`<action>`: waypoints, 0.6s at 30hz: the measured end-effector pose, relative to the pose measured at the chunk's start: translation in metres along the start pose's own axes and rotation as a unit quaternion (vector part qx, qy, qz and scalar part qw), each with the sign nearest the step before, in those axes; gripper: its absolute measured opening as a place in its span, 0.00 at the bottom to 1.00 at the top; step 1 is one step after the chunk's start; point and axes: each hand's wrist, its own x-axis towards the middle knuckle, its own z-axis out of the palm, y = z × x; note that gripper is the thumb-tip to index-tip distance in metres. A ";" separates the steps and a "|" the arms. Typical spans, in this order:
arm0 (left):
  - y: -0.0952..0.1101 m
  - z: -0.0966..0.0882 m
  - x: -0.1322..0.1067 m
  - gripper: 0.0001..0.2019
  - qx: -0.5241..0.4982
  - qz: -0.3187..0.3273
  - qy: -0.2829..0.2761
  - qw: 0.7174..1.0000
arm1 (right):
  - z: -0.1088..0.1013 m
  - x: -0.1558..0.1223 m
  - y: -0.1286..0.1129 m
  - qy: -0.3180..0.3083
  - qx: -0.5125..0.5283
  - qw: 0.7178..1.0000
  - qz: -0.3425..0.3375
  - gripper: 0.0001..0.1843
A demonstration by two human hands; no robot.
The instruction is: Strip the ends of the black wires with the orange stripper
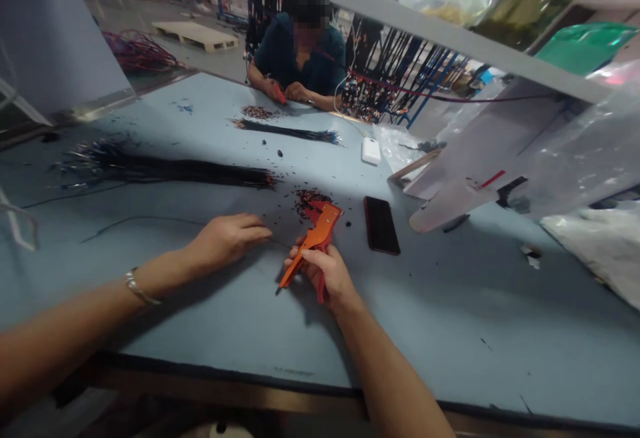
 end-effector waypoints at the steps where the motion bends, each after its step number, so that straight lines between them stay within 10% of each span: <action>1: -0.006 -0.008 -0.008 0.14 0.000 -0.012 0.013 1.000 | 0.000 0.000 0.000 -0.002 0.001 1.000 0.003 0.11; 8: -0.043 -0.057 -0.073 0.18 0.066 -0.094 -0.095 0.989 | 0.001 -0.002 -0.002 0.001 -0.007 1.000 0.011 0.10; 18: -0.079 -0.038 -0.072 0.15 0.010 -0.088 -0.174 0.981 | 0.001 -0.003 -0.002 0.013 -0.015 1.000 0.014 0.10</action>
